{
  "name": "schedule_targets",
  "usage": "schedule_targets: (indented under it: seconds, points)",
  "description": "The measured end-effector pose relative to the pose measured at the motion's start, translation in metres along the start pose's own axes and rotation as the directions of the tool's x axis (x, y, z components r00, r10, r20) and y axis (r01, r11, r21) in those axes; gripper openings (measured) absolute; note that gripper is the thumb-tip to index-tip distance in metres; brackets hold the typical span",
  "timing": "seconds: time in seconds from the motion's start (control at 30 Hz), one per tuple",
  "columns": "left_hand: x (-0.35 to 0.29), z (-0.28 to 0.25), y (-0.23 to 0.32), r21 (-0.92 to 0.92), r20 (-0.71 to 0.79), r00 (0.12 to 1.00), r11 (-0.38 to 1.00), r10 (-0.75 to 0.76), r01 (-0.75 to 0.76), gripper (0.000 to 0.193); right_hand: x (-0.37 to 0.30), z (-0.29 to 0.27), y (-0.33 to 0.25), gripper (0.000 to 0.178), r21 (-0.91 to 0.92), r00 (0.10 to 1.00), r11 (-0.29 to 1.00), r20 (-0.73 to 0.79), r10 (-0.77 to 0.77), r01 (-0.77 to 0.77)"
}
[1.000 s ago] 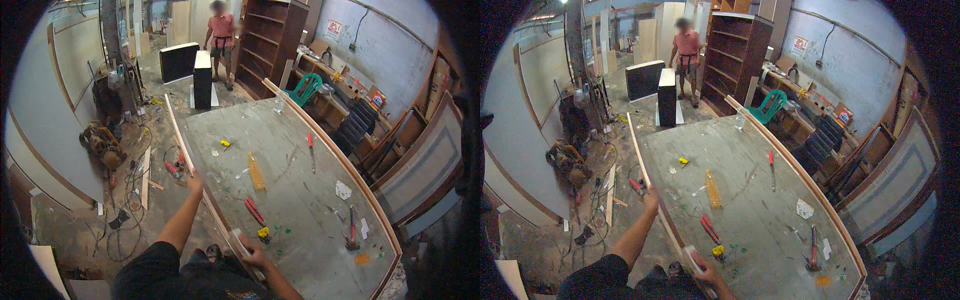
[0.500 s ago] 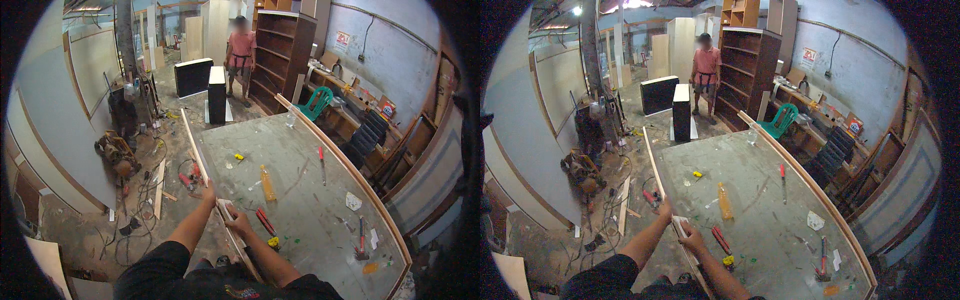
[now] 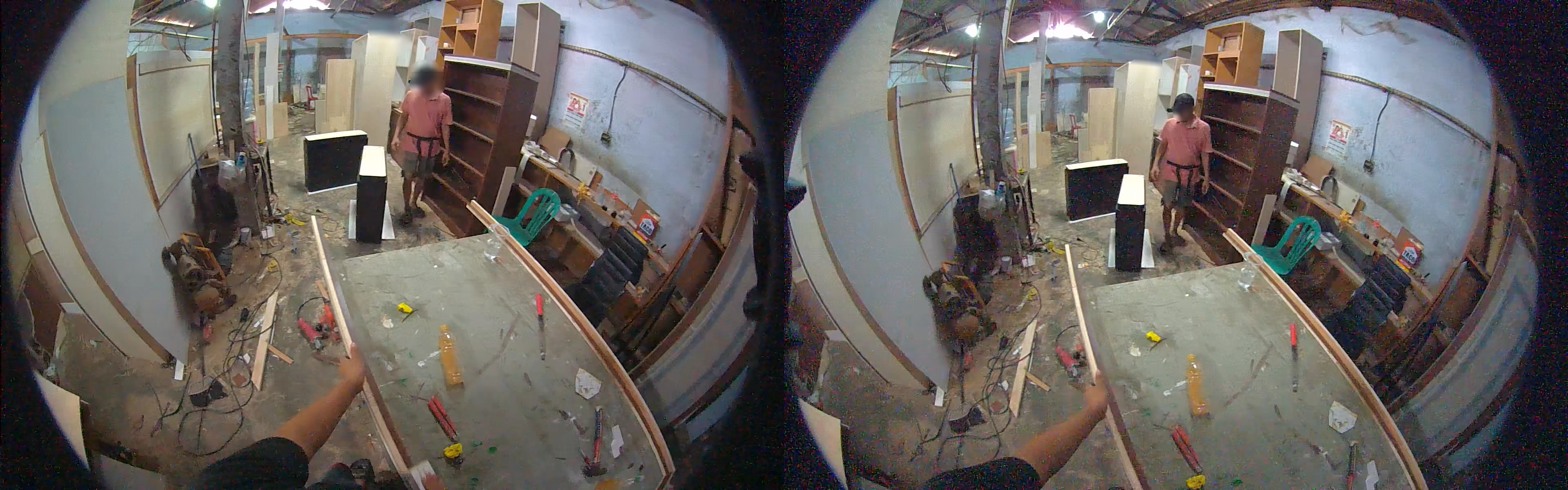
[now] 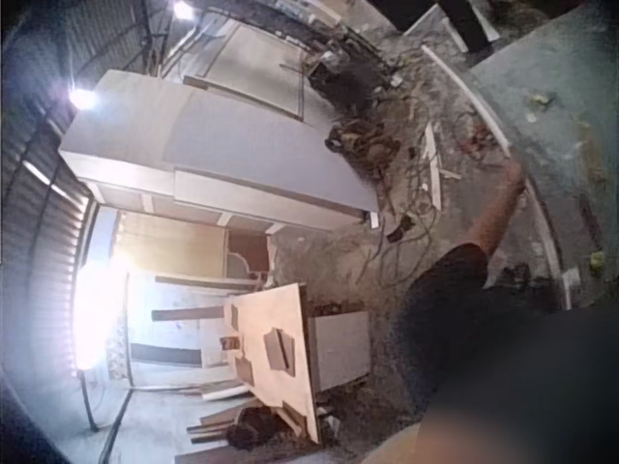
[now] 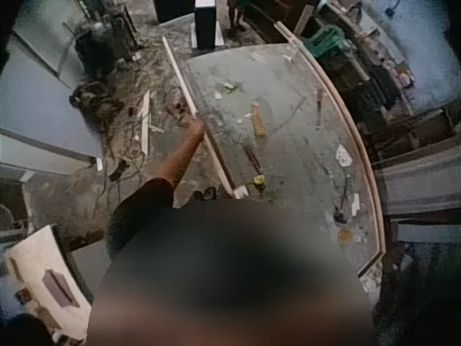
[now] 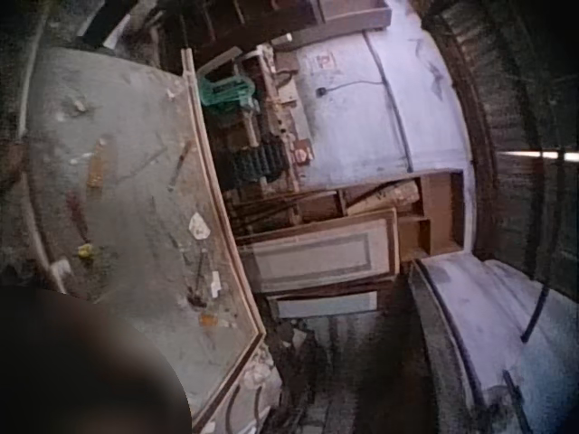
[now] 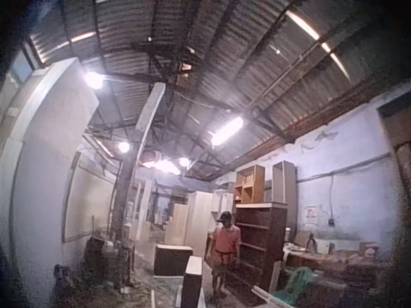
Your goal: The person sands a long wooden frame piece on a workbench using a sanding block. They repeatedly rub the block along the edges and flat surfaces, repositioning the wood as needed. A second person is visible in the background moving around the workshop.
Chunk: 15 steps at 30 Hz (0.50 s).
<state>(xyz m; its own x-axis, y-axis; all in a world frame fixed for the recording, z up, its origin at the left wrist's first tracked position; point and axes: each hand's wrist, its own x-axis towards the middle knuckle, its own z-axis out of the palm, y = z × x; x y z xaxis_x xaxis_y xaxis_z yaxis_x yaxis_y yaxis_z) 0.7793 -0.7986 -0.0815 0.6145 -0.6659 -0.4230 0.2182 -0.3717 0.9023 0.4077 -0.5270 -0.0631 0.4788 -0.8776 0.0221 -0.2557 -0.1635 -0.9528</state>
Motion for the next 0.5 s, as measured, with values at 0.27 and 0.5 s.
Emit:
schedule_targets:
  seconds: [0.27, 0.5]
  points:
    - [0.0, -0.005, 0.0, 0.099, 0.011, 0.988, 0.983, 0.157, -0.157, 0.104, 0.2, 0.057, -0.052, 0.088, 0.04, 0.998, 0.999, -0.069, -0.014, 0.017]
    - [0.011, -0.002, -0.008, 0.075, -0.035, 0.999, 0.997, 0.006, -0.003, 0.107, 0.03, 0.028, -0.039, 0.078, -0.05, 0.994, 0.995, -0.061, -0.085, 0.082]
